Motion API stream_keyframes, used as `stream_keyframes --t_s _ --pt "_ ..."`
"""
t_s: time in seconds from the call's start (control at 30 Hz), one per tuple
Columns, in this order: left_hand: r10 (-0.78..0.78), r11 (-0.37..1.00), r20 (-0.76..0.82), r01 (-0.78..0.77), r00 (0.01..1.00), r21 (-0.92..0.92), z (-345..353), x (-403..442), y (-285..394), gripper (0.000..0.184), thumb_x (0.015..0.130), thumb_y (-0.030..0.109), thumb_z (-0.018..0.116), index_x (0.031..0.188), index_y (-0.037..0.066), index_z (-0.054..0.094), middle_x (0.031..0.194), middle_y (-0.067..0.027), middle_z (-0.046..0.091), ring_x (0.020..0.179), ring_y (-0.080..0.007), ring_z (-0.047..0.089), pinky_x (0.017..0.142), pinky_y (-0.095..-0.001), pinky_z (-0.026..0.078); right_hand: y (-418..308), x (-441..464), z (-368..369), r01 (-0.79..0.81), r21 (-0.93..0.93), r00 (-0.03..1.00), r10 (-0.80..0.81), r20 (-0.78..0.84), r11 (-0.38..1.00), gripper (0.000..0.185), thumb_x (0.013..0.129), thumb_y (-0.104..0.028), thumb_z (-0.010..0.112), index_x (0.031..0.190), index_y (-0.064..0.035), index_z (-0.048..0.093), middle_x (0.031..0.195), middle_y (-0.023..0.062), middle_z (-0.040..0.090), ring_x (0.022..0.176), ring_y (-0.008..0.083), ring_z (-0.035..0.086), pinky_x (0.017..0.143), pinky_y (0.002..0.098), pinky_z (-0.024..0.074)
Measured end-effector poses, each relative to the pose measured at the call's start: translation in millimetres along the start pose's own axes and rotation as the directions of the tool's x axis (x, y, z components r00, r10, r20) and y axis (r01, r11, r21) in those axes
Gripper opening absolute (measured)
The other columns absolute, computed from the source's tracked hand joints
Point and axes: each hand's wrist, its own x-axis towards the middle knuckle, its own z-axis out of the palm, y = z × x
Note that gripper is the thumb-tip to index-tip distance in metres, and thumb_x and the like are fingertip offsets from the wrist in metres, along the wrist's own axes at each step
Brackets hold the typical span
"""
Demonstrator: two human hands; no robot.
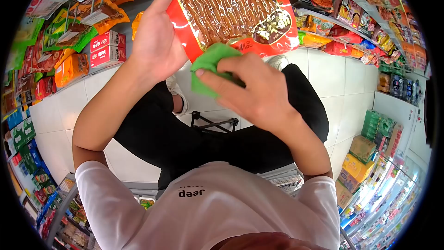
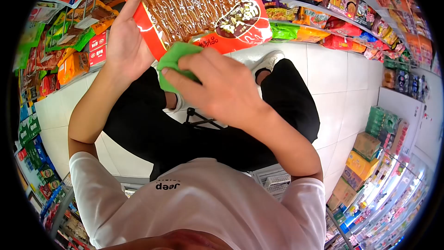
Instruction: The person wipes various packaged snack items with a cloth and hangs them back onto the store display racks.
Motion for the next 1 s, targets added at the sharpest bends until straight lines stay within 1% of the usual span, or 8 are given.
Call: stream_keyframes --t_s 0.17,0.33,0.43,0.57,0.67,0.7,0.73,1.0 --pt "0.04 0.999 0.0 -0.04 0.999 -0.013 -4.5 -0.3 4.9 0.051 0.116 0.036 0.037 0.154 0.002 0.045 0.155 -0.0153 0.055 0.143 -0.0298 0.053 0.123 -0.0494 0.041 0.9 2.7 -3.3 -0.15 0.057 0.985 0.154 -0.074 0.987 0.049 0.073 -0.01 0.08 0.121 -0.0213 0.079 0.104 -0.0004 0.065 0.089 0.0199 0.065 0.062 0.0304 0.0544" --pt "0.017 1.0 0.038 -0.017 0.999 0.015 0.5 -0.4 0.2 0.052 0.117 0.038 0.034 0.155 0.003 0.044 0.155 -0.015 0.054 0.144 -0.0303 0.053 0.124 -0.0494 0.04 -3.4 2.4 -5.3 -0.036 0.021 0.997 0.034 0.068 0.999 0.05 0.072 -0.01 0.08 0.121 -0.0187 0.079 0.105 0.0014 0.064 0.087 0.0212 0.065 0.063 0.0332 0.0558" --pt "0.024 0.999 0.009 -0.024 1.0 0.024 5.9 -2.4 0.5 0.054 0.117 0.039 0.033 0.157 0.004 0.042 0.156 -0.0144 0.054 0.144 -0.0302 0.053 0.123 -0.0495 0.04 16.6 3.7 -19.2 -0.198 0.079 0.973 0.206 -0.104 0.977 0.049 0.072 -0.008 0.083 0.121 -0.0134 0.078 0.108 0.0052 0.063 0.087 0.0223 0.065 0.067 0.0341 0.056" --pt "0.042 0.996 -0.056 -0.038 0.998 0.078 7.6 -7.2 1.6 0.055 0.117 0.04 0.033 0.158 0.005 0.041 0.158 -0.014 0.052 0.145 -0.0294 0.051 0.123 -0.0492 0.04 49.1 5.6 -28.3 -0.263 0.095 0.897 0.279 -0.343 0.96 0.043 0.079 -0.001 0.08 0.121 -0.0055 0.077 0.107 0.0097 0.061 0.087 0.0229 0.064 0.074 0.031 0.0529" --pt "0.015 0.999 -0.041 -0.013 0.999 0.043 18.9 -6.0 -3.7 0.055 0.115 0.042 0.04 0.157 0.007 0.043 0.157 -0.0107 0.053 0.145 -0.027 0.052 0.122 -0.0483 0.042 36.2 6.0 -27.5 -0.25 0.096 0.932 0.266 -0.247 0.964 0.044 0.078 0.001 0.078 0.121 -0.0058 0.077 0.106 0.0108 0.06 0.086 0.0235 0.063 0.078 0.0314 0.0531" --pt "0.0 0.998 -0.024 0.002 1.0 0.064 19.2 -6.5 -4.0 0.055 0.114 0.043 0.044 0.156 0.008 0.044 0.156 -0.0094 0.054 0.144 -0.0259 0.052 0.121 -0.0479 0.043 31.3 6.5 -25.9 -0.236 0.082 0.947 0.248 -0.203 0.968 0.044 0.079 0.001 0.078 0.122 -0.0059 0.077 0.106 0.0111 0.06 0.086 0.0236 0.063 0.078 0.0317 0.0532" --pt "0.024 0.992 -0.108 -0.01 0.994 0.125 23.9 -7.9 -6.8 0.057 0.116 0.043 0.034 0.16 0.006 0.038 0.16 -0.0119 0.05 0.146 -0.0282 0.05 0.123 -0.0491 0.04 28.1 7.3 -24.2 -0.24 0.131 0.949 0.261 -0.179 0.962 0.044 0.078 0.001 0.077 0.122 -0.0063 0.078 0.105 0.0116 0.06 0.085 0.0237 0.063 0.079 0.0314 0.0535" --pt "-0.072 0.79 -0.161 0.154 0.984 0.593 41.3 -16.9 -22.7 0.065 0.111 0.048 0.052 0.155 0.002 0.044 0.151 -0.0122 0.056 0.136 -0.0203 0.057 0.116 -0.0397 0.046 64.4 8.9 -45.4 -0.25 0.083 0.846 0.26 -0.466 0.965 0.038 0.085 -0.002 0.075 0.123 -0.0034 0.075 0.113 0.0125 0.066 0.101 0.0235 0.065 0.089 0.0331 0.0525"
